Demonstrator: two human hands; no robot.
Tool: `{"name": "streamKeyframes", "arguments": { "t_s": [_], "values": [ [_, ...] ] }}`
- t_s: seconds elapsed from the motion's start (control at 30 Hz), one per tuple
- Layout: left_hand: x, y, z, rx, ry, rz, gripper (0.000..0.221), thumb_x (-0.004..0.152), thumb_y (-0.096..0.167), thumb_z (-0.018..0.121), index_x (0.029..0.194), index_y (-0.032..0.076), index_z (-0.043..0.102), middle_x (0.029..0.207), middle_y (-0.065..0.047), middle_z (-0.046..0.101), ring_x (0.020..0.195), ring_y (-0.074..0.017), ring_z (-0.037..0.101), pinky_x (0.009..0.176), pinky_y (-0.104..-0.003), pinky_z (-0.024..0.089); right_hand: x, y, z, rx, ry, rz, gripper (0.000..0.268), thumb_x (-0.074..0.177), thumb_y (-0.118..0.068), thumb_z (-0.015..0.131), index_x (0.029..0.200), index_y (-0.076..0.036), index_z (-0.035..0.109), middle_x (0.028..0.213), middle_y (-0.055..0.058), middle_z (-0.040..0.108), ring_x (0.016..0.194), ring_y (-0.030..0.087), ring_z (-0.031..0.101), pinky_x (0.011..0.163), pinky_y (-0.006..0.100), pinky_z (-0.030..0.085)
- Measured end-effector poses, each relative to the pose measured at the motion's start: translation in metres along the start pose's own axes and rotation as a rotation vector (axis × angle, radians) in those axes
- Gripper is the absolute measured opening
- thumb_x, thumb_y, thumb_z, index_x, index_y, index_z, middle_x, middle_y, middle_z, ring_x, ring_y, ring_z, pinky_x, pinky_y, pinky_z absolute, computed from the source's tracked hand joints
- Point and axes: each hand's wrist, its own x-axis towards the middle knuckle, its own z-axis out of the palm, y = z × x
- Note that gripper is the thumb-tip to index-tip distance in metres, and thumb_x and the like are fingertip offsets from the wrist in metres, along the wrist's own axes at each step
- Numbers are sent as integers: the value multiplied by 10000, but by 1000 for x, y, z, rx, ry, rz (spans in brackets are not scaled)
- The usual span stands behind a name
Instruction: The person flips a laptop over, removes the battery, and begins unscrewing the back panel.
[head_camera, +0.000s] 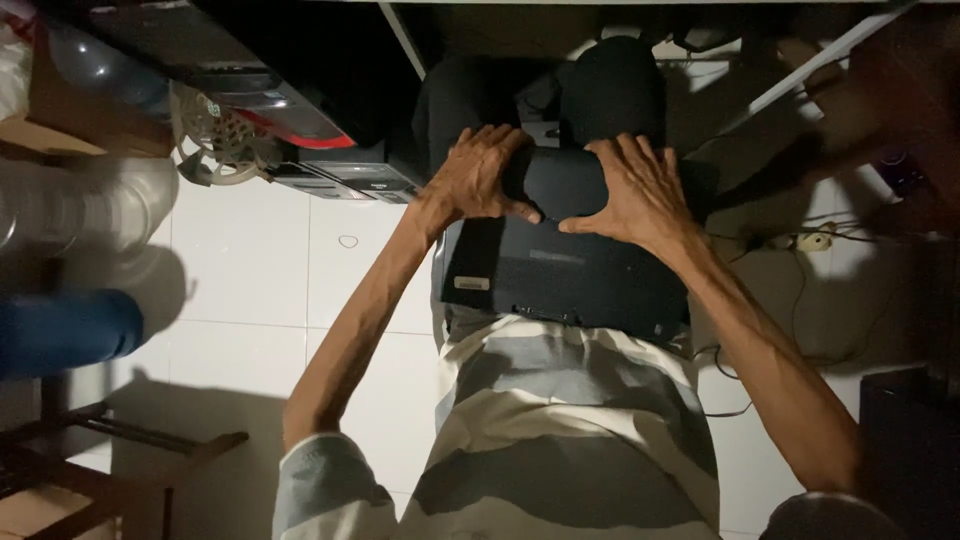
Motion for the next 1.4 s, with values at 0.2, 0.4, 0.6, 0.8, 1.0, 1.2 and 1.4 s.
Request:
{"name": "streamKeyframes", "arguments": {
  "t_s": [0.2, 0.4, 0.6, 0.8, 1.0, 1.2, 1.4],
  "values": [
    [11, 13, -23, 98, -205, 37, 1196, 506, 875, 838, 1332, 62, 545, 1160, -145, 646, 1064, -402, 662, 843, -503, 514, 3, -3, -3, -15, -59, 40, 1023, 688, -656, 845, 1418, -43, 474, 1210, 233, 552, 1246, 418, 495, 1004, 601, 330],
    [10, 11, -26, 90, -113, 229, 1030, 714, 802, 725, 1398, 56, 535, 1207, -158, 578, 960, -446, 684, 796, -547, 571, 5, 2, 1, -10, -51, 41, 1029, 672, -691, 844, 1400, -63, 478, 1196, 216, 555, 1236, 413, 499, 1024, 639, 318],
    [3, -2, -4, 313, 7, 440, 968, 888, 822, 440, 1371, -11, 542, 1179, -215, 592, 999, -396, 682, 846, -464, 564, 5, 9, 8, -26, -37, 3, 1034, 698, -747, 788, 1421, -74, 478, 1228, 208, 553, 1222, 392, 515, 992, 605, 349],
    [3, -15, 14, 471, 21, 532, 1010, 894, 812, 429, 1402, -57, 507, 1166, -252, 598, 1024, -418, 658, 856, -474, 555, -1, 9, 9, -12, 33, -56, 985, 767, -736, 742, 1457, -87, 476, 1285, 218, 548, 1229, 384, 519, 995, 567, 354],
    [-2, -13, 15, 635, 6, 547, 968, 940, 759, 360, 1395, -82, 508, 1220, -295, 578, 1144, -459, 588, 940, -497, 509, -9, 12, 17, -108, 111, -157, 945, 862, -650, 676, 1549, -58, 412, 1373, 234, 502, 1299, 422, 478, 1062, 646, 307],
    [4, -17, 16, 548, -30, 561, 896, 948, 686, 372, 1352, -95, 544, 1174, -295, 594, 1091, -460, 594, 874, -495, 515, -12, 9, 8, -151, 89, -234, 838, 902, -569, 648, 1508, -17, 476, 1471, 251, 446, 1430, 479, 347, 1071, 762, 284],
    [33, 18, -53, 58, 331, 949, 385, 936, 256, 701, 696, 97, 446, 636, -2, 397, 561, -281, 479, 465, -357, 376, -13, 22, -6, -232, -33, -351, 548, 947, -273, 636, 1433, -27, 574, 1344, 215, 559, 1236, 504, 547, 953, 683, 449]
  ]
}}
